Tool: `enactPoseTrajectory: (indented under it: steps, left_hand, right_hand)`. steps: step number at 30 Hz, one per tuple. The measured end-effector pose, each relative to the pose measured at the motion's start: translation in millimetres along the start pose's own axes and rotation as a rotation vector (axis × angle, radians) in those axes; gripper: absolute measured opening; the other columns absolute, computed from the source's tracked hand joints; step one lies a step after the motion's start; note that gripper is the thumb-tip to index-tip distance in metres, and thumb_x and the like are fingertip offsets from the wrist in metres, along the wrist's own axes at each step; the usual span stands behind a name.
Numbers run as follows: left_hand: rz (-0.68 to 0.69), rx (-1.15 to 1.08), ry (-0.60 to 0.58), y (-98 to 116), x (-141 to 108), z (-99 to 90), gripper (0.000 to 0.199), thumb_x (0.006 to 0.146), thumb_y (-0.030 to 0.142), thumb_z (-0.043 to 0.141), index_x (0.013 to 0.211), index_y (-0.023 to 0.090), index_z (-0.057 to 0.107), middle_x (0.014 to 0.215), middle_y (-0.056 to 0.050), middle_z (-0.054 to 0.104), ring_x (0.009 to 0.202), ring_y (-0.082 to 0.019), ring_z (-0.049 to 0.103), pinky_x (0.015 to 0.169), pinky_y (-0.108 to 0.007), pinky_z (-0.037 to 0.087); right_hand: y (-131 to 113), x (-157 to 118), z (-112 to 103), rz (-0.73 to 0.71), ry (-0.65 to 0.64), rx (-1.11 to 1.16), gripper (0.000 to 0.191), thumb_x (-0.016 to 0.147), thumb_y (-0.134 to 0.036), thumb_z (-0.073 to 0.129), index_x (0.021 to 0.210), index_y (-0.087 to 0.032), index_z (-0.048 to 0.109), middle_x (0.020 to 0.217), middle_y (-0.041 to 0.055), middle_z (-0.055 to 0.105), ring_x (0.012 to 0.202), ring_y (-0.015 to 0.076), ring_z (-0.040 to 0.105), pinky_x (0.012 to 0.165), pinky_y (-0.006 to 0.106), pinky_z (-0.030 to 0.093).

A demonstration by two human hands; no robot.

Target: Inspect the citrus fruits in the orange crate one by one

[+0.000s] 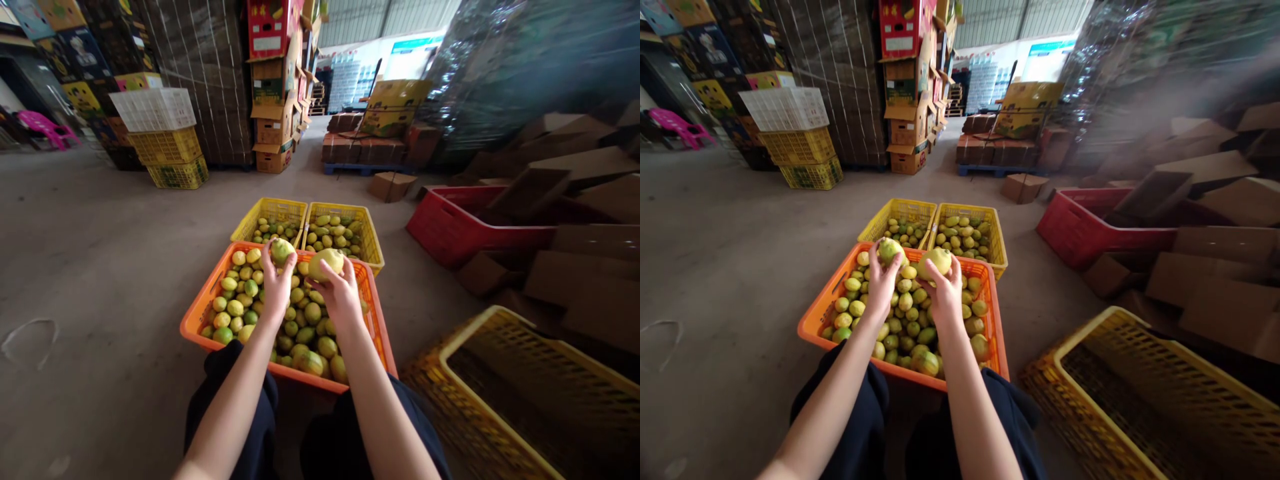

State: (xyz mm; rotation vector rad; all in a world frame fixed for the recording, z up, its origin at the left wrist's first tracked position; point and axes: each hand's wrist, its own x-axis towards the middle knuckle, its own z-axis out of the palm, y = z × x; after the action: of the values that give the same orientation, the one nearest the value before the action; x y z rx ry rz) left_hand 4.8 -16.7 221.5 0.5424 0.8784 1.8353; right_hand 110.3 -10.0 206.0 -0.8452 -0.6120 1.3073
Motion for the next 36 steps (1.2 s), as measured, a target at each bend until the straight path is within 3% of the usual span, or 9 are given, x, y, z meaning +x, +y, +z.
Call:
enactPoseTrajectory:
  steps: [3,6,11,15,20,24,30,33,36]
  left_hand:
    - [0.262,0.205,-0.108,1,-6,-1.3,0.046,0.063,0.013,0.081,0.103,0.025,0.062,0.129,-0.006,0.055,0.122,-0.021,0.052,0.083,-0.020,0.051]
    - [0.324,0.291,-0.127,-1,-9,-2.3,0.049,0.062,0.016,0.083,0.105,0.025,0.061,0.124,-0.006,0.058,0.118,-0.021,0.054,0.083,-0.021,0.049]
    - [0.365,0.369,-0.135,-8,-6,-4.5,0.051,0.063,0.023,0.083,0.103,0.024,0.052,0.114,-0.006,0.059,0.105,-0.019,0.060,0.084,-0.025,0.049]
    - [0.412,0.452,-0.171,-12,-1,-9.2,0.051,0.067,0.028,0.081,0.106,0.024,0.049,0.116,-0.007,0.057,0.105,-0.019,0.059,0.086,-0.029,0.049]
    - [0.430,0.502,-0.128,-13,1,-10.8,0.050,0.065,0.031,0.082,0.107,0.024,0.055,0.124,-0.009,0.051,0.111,-0.022,0.056,0.082,-0.028,0.052]
    - [0.269,0.341,-0.124,-8,0,-5.5,0.046,0.062,0.026,0.084,0.102,0.022,0.061,0.119,-0.007,0.057,0.110,-0.022,0.058,0.083,-0.027,0.053]
    - [-0.130,-0.095,-0.140,5,0,-2.2,0.036,0.080,0.021,0.069,0.115,0.025,0.058,0.117,-0.003,0.064,0.101,-0.017,0.065,0.087,-0.032,0.056]
    - [-0.258,-0.280,-0.111,9,2,-2.4,0.033,0.085,0.020,0.063,0.117,0.024,0.058,0.113,-0.005,0.067,0.095,-0.018,0.068,0.084,-0.032,0.058]
    - [-0.359,-0.340,-0.045,13,3,-0.9,0.023,0.089,0.024,0.056,0.110,0.018,0.061,0.096,-0.005,0.070,0.081,-0.015,0.069,0.073,-0.026,0.060]
  right_hand:
    - [-1,-4,0,-0.346,-0.008,-0.268,0.056,0.060,-0.028,0.080,0.110,-0.026,0.057,0.108,0.0002,0.062,0.092,0.0185,0.062,0.083,0.034,0.055]
    - [0,-5,0,-0.510,-0.016,-0.410,0.047,0.064,-0.026,0.075,0.108,-0.023,0.058,0.111,0.0031,0.062,0.100,0.0216,0.060,0.090,0.037,0.050]
    - [3,-5,2,-0.564,0.008,-0.406,0.056,0.063,-0.021,0.073,0.114,-0.025,0.051,0.121,0.0063,0.057,0.108,0.0233,0.058,0.081,0.034,0.052]
    - [5,-4,1,-0.571,0.028,-0.403,0.053,0.062,-0.022,0.075,0.110,-0.025,0.053,0.116,0.0057,0.058,0.102,0.0226,0.060,0.080,0.035,0.052]
    - [5,-4,0,-0.572,0.037,-0.429,0.053,0.064,-0.030,0.076,0.113,-0.026,0.057,0.117,0.0064,0.058,0.105,0.0243,0.058,0.080,0.037,0.053]
    - [0,-8,3,-0.451,0.047,-0.271,0.061,0.060,-0.030,0.082,0.113,-0.027,0.052,0.112,0.0025,0.060,0.094,0.0196,0.062,0.079,0.034,0.053]
    - [-8,-7,7,-0.090,-0.040,0.117,0.032,0.068,-0.041,0.075,0.084,-0.021,0.057,0.082,-0.0036,0.063,0.069,0.0120,0.060,0.066,0.027,0.054]
    - [-10,-4,9,-0.009,-0.073,0.234,0.029,0.069,-0.041,0.074,0.083,-0.020,0.060,0.077,-0.0029,0.065,0.064,0.0119,0.060,0.060,0.025,0.054]
    - [-9,-2,12,0.094,0.010,0.300,0.025,0.076,-0.042,0.068,0.084,-0.020,0.059,0.069,-0.0022,0.066,0.058,0.0134,0.062,0.053,0.026,0.054]
